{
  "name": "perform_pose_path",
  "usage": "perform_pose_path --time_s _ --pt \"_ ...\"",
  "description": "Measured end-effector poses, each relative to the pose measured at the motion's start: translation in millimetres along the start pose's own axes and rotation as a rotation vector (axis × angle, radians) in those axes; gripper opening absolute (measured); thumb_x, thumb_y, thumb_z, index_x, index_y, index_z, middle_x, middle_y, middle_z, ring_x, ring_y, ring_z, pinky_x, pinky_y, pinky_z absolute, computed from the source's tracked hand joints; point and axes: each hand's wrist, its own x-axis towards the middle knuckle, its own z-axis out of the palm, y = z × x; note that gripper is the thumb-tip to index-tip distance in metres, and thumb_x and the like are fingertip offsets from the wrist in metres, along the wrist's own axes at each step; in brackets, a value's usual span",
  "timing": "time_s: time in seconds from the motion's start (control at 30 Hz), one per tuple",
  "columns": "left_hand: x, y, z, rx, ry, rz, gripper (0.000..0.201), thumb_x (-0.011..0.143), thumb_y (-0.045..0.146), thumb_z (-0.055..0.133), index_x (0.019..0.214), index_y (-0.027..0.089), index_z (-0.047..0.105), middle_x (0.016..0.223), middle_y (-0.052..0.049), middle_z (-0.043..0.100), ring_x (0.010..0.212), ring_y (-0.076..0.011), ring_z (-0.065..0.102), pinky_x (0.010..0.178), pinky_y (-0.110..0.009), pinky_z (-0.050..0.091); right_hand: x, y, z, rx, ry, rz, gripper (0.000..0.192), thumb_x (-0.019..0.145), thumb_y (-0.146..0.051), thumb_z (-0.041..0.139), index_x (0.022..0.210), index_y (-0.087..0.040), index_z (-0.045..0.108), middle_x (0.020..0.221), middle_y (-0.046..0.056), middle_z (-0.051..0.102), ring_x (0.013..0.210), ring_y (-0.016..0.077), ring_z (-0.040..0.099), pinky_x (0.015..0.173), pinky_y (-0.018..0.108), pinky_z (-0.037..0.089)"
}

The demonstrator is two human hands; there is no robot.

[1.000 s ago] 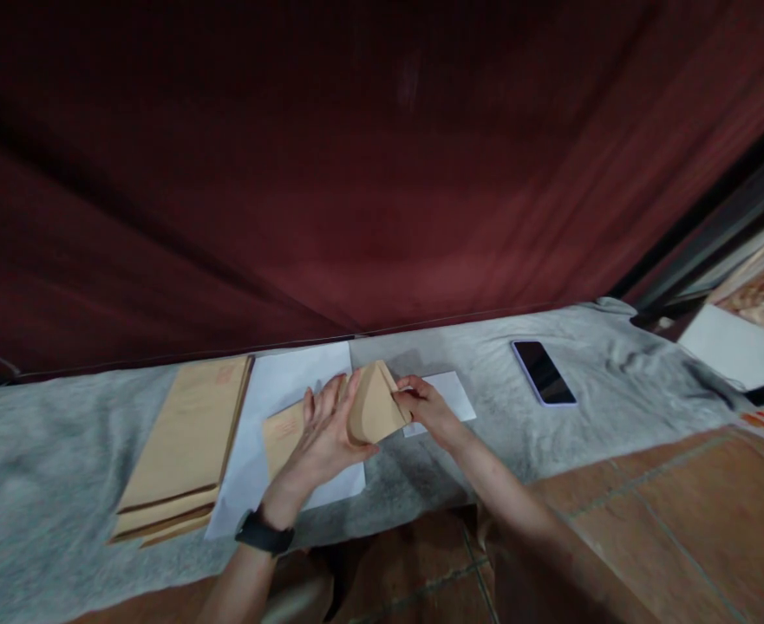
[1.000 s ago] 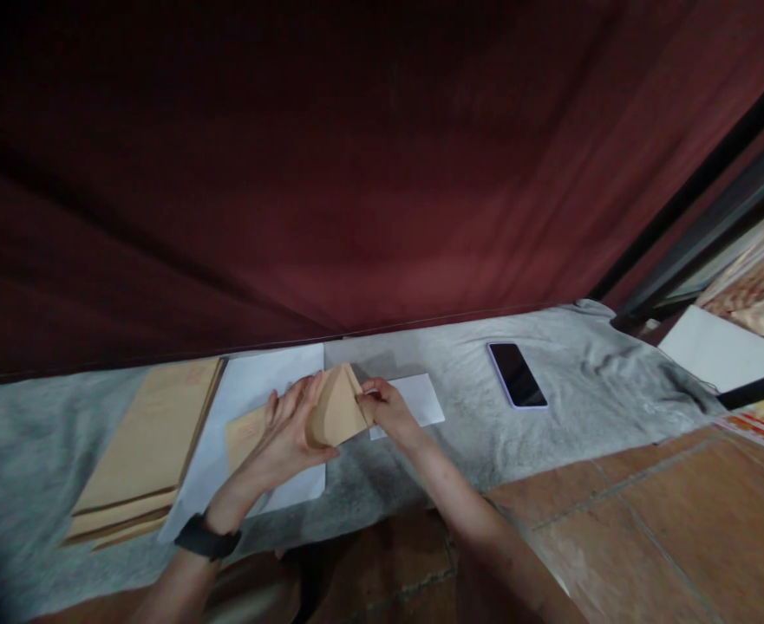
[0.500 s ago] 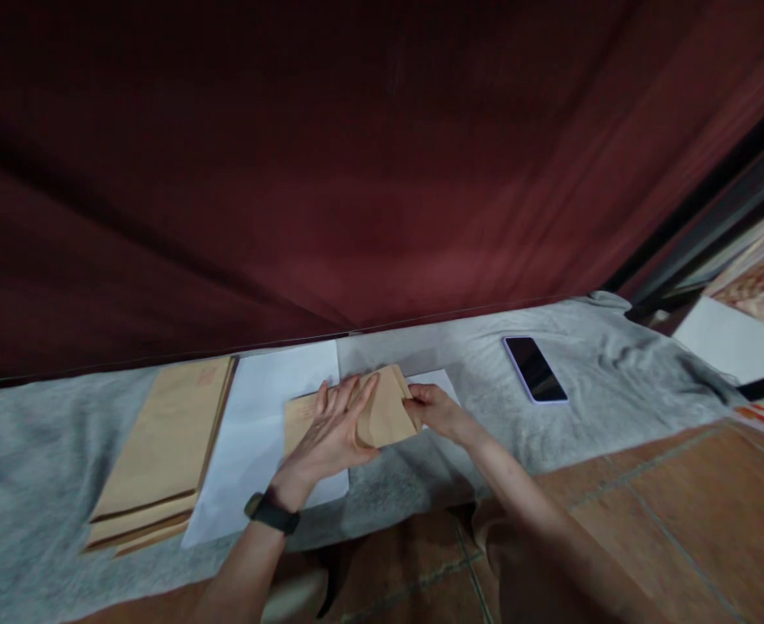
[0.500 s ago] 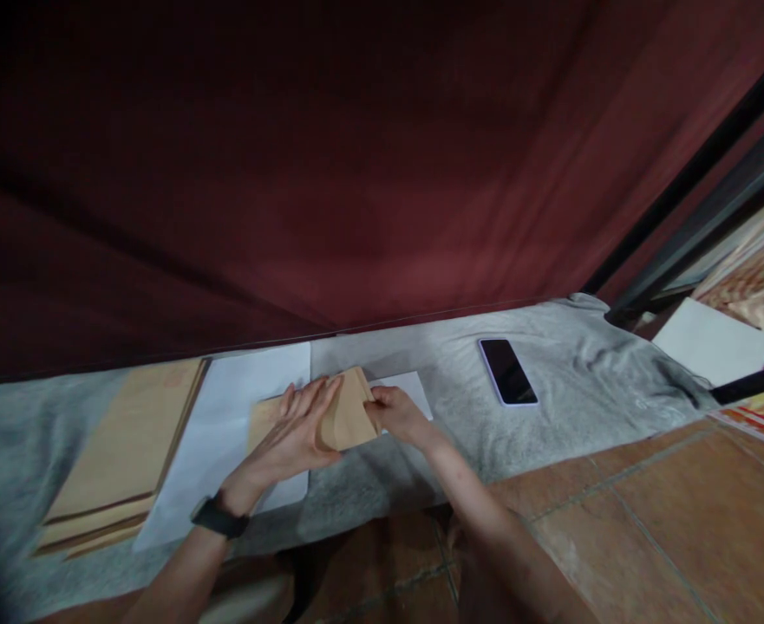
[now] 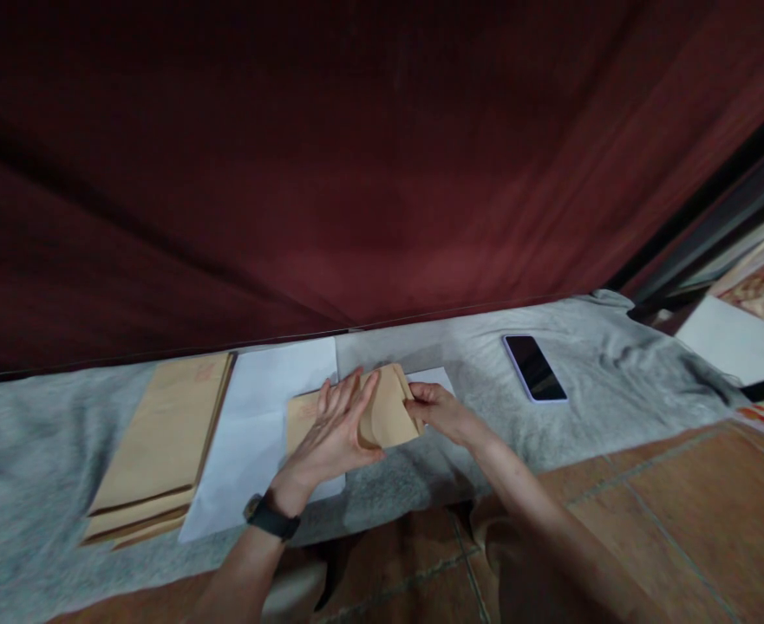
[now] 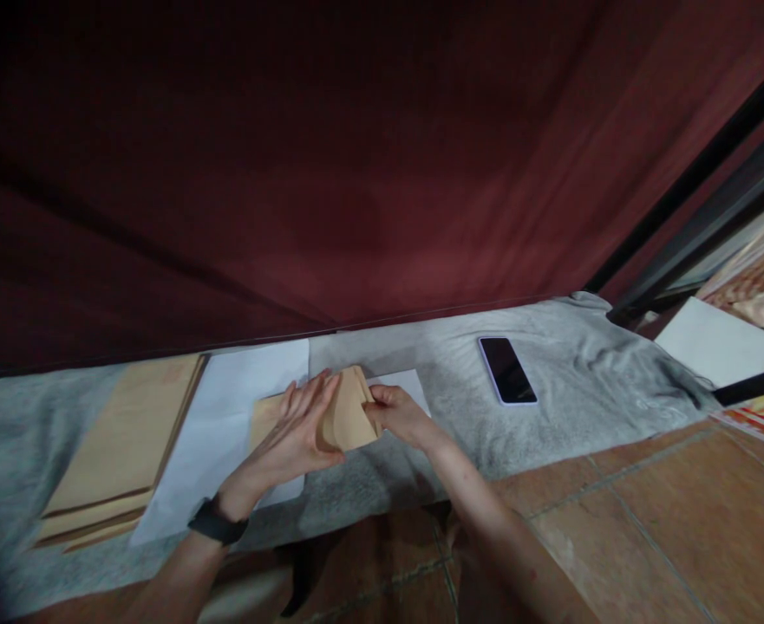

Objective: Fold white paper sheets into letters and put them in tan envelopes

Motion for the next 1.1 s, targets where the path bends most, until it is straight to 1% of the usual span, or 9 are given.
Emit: perform_pose_path --time_s 0.23,0.4,0.53,0.6,0.7,0.8,0.87,0.97,1.1 --pt "3 5 -0.6 0.054 0.069 -0.009 0.114 0.069 0.041 0.075 0.159 0.023 0.007 0.157 -0.018 0.031 0.148 -0.0359 0.026 0.121 -0.062 0.008 4 14 0 -0.156 0.115 -0.078 0.014 0.073 -0.033 0.061 0.079 -0.020 0.062 0.071 -0.003 0.062 0.065 0.0125 0.053 0.059 0.023 0.039" --pt "-1 9 -0.1 0.069 0.087 -0.006 0.111 0.070 0.037 0.073 0.159 0.024 0.007 0.155 -0.017 0.034 0.147 -0.0344 0.029 0.122 -0.061 0.007 7 20 -4 -0.163 0.269 -0.121 0.013 0.074 -0.029 0.057 0.085 -0.024 0.061 0.073 -0.004 0.064 0.063 0.0130 0.056 0.057 0.023 0.042" --pt "-2 9 3.0 0.058 0.083 -0.028 0.112 0.070 0.035 0.072 0.160 0.023 0.006 0.157 -0.017 0.032 0.147 -0.0345 0.028 0.122 -0.061 0.011 7 19 -3 -0.189 0.296 -0.141 0.015 0.080 -0.033 0.056 0.092 -0.025 0.057 0.072 -0.004 0.063 0.061 0.0141 0.057 0.056 0.024 0.043" --pt "-2 8 2.7 0.052 0.098 -0.032 0.112 0.070 0.035 0.072 0.160 0.022 0.005 0.156 -0.017 0.033 0.147 -0.0343 0.028 0.122 -0.060 0.012 3 15 -2 -0.349 0.375 -0.237 0.019 0.084 -0.031 0.055 0.102 -0.025 0.055 0.078 -0.003 0.063 0.065 0.0157 0.059 0.058 0.026 0.045" --pt "0 8 0.8 0.075 0.103 -0.014 0.111 0.070 0.034 0.071 0.159 0.022 0.007 0.155 -0.017 0.035 0.147 -0.0344 0.028 0.122 -0.060 0.010 -4 5 -1 -0.796 0.514 -0.410 0.022 0.088 -0.022 0.054 0.110 -0.024 0.055 0.097 0.004 0.064 0.085 0.0203 0.062 0.075 0.033 0.050" --pt "2 8 0.3 0.114 0.090 0.011 0.109 0.070 0.032 0.071 0.159 0.021 0.009 0.155 -0.018 0.035 0.148 -0.0345 0.027 0.122 -0.060 0.010 -9 -4 0 -1.221 0.489 -0.428 0.016 0.093 -0.016 0.051 0.104 -0.022 0.061 0.101 0.009 0.064 0.096 0.0244 0.059 0.087 0.039 0.046" --pt "2 9 1.1 0.134 0.093 0.017 0.108 0.071 0.032 0.072 0.159 0.021 0.010 0.155 -0.019 0.034 0.147 -0.0350 0.028 0.122 -0.060 0.011 -10 -7 1 -1.351 0.426 -0.389 0.018 0.096 -0.016 0.048 0.102 -0.022 0.065 0.098 0.010 0.065 0.094 0.0249 0.059 0.089 0.040 0.044" --pt "3 8 2.2 0.161 0.103 0.022 0.106 0.071 0.032 0.071 0.159 0.022 0.013 0.156 -0.019 0.033 0.147 -0.0358 0.029 0.121 -0.061 0.011 -7 -6 1 -1.244 0.386 -0.335 0.024 0.096 -0.016 0.046 0.103 -0.021 0.069 0.098 0.010 0.067 0.091 0.0238 0.060 0.089 0.038 0.044" --pt "3 8 2.1 0.177 0.094 0.040 0.104 0.071 0.029 0.072 0.158 0.023 0.016 0.157 -0.019 0.033 0.148 -0.0359 0.028 0.121 -0.062 0.011 -1 2 0 -0.780 0.333 -0.251 0.025 0.089 -0.015 0.049 0.094 -0.022 0.073 0.095 0.006 0.069 0.086 0.0208 0.062 0.079 0.032 0.046"
